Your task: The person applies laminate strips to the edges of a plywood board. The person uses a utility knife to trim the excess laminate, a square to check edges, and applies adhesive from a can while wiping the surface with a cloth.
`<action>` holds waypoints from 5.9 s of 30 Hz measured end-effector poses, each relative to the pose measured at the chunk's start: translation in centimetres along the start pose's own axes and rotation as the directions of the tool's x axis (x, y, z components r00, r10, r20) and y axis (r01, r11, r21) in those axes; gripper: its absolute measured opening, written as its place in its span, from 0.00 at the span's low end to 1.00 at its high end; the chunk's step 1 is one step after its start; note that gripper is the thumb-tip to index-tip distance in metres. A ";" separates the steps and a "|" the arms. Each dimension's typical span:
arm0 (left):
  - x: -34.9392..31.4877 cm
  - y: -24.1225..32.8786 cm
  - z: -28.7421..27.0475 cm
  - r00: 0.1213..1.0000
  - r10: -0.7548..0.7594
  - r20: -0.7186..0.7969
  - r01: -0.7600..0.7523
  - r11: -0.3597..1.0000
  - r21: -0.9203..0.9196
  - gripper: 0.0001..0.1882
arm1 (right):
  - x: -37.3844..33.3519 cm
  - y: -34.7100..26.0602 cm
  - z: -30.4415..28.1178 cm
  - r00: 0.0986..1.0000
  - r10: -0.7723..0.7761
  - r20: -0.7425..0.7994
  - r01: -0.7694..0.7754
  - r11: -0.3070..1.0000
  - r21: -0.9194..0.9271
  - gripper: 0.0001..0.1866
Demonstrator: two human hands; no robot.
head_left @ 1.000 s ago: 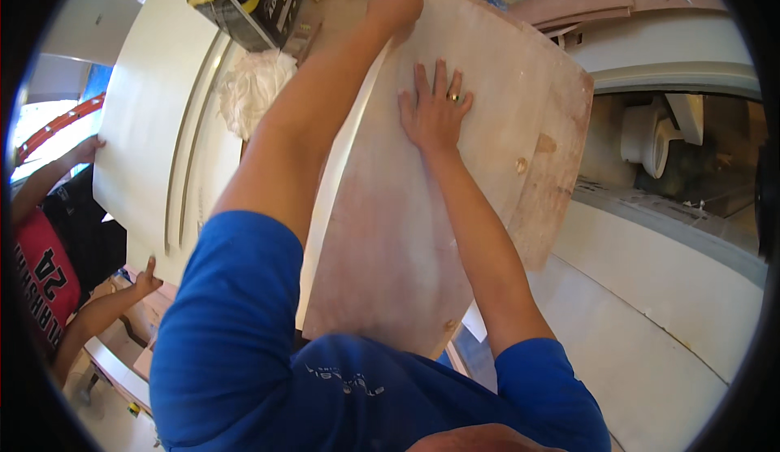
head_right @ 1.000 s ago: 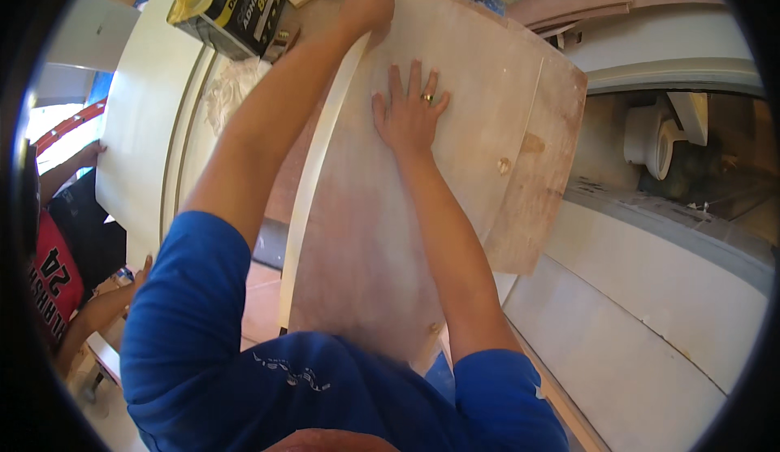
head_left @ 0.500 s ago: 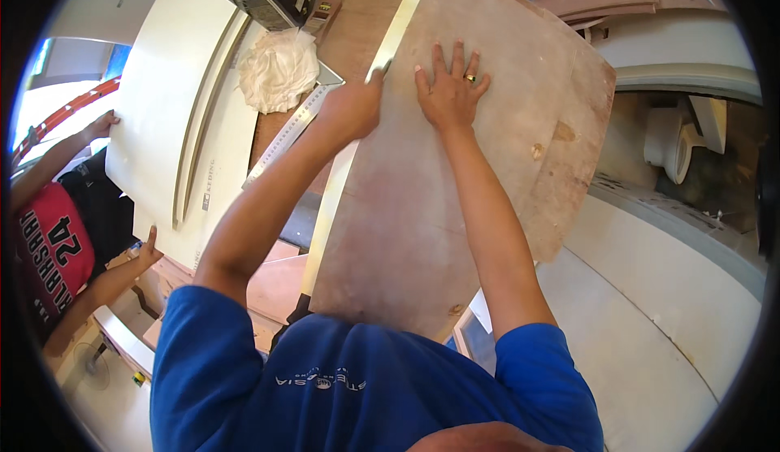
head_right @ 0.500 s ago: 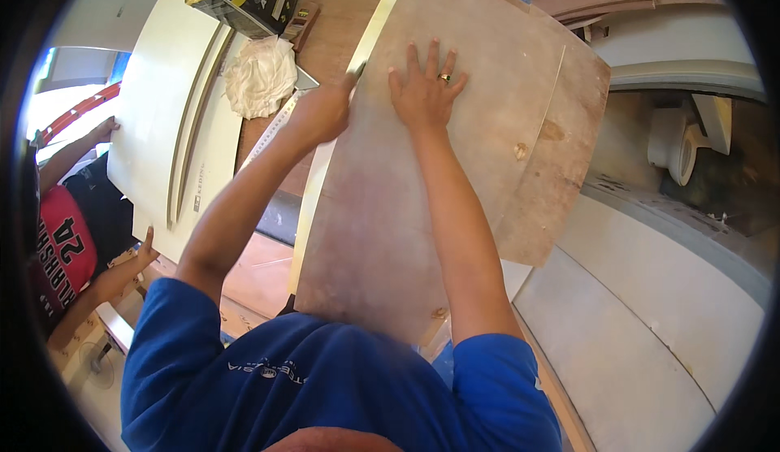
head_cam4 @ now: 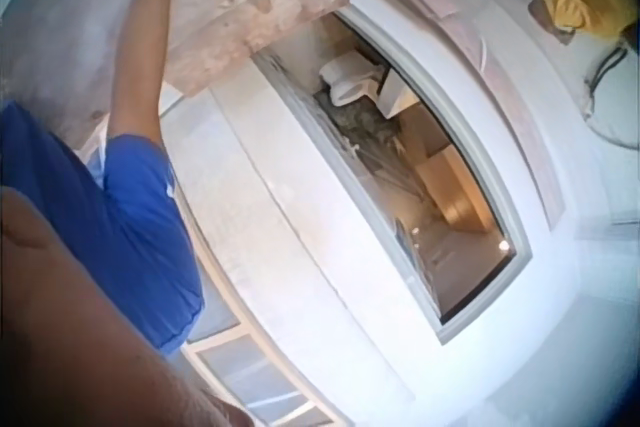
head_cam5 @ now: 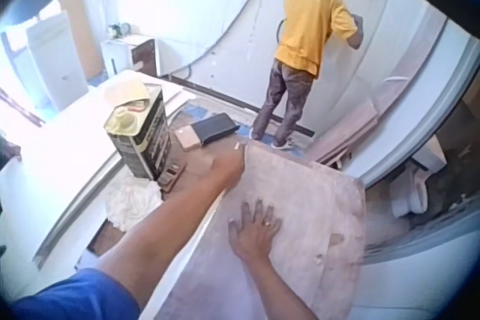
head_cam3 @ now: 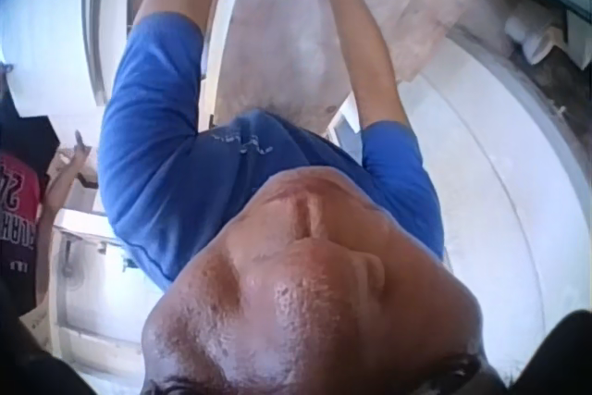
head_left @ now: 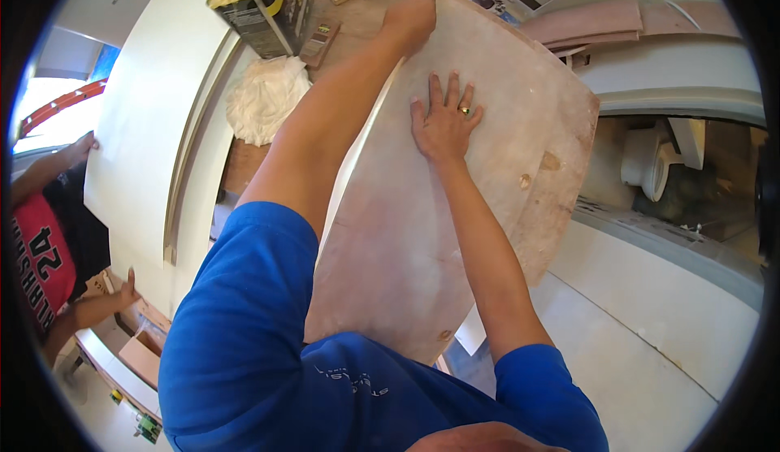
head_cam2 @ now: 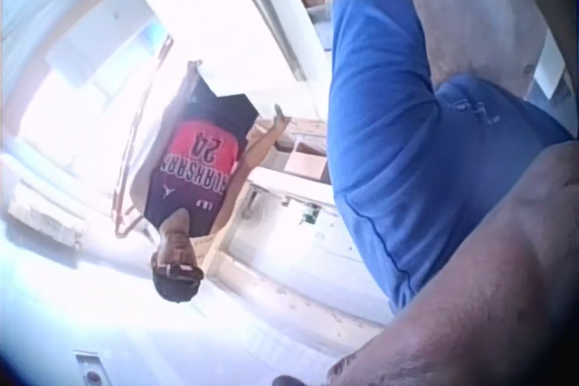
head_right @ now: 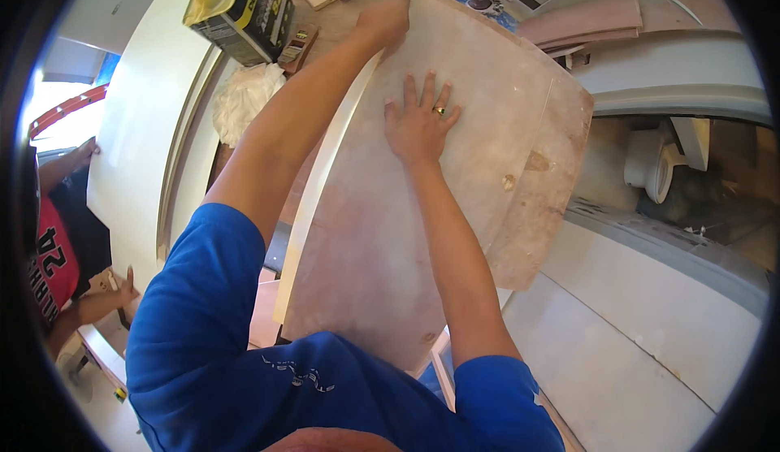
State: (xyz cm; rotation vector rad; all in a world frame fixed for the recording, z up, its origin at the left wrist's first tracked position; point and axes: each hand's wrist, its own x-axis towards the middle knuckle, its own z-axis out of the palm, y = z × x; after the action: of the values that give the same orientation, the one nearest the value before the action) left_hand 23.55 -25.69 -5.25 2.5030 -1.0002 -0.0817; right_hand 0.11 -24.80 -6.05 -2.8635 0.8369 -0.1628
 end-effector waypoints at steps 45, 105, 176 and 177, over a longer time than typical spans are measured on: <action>-49.1 -3.8 -15.6 0.803 -0.397 0.445 0.594 0.467 -0.655 0.11 | -0.6 0.6 1.6 0.989 -0.112 -0.093 0.113 0.994 0.003 0.31; -57.4 -5.7 -10.4 0.761 -0.466 0.451 0.604 0.258 -0.754 0.11 | 3.9 1.1 0.5 0.835 -0.550 -0.012 0.505 0.758 0.412 0.40; -49.6 11.8 -30.0 0.976 0.009 0.217 0.138 0.742 -0.656 0.13 | -25.3 3.6 -17.4 0.877 0.455 -0.152 -0.296 0.763 0.574 0.34; -49.7 12.5 -30.3 0.967 0.015 0.253 0.167 0.714 -0.680 0.13 | -21.0 3.7 -19.4 0.898 0.377 -0.225 -0.166 0.766 0.621 0.38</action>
State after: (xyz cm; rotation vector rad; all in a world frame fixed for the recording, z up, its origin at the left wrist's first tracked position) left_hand -14.66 10.95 22.00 1.8386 -0.7513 -0.6820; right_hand -22.30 -18.73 11.11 -2.1196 1.0346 -0.7559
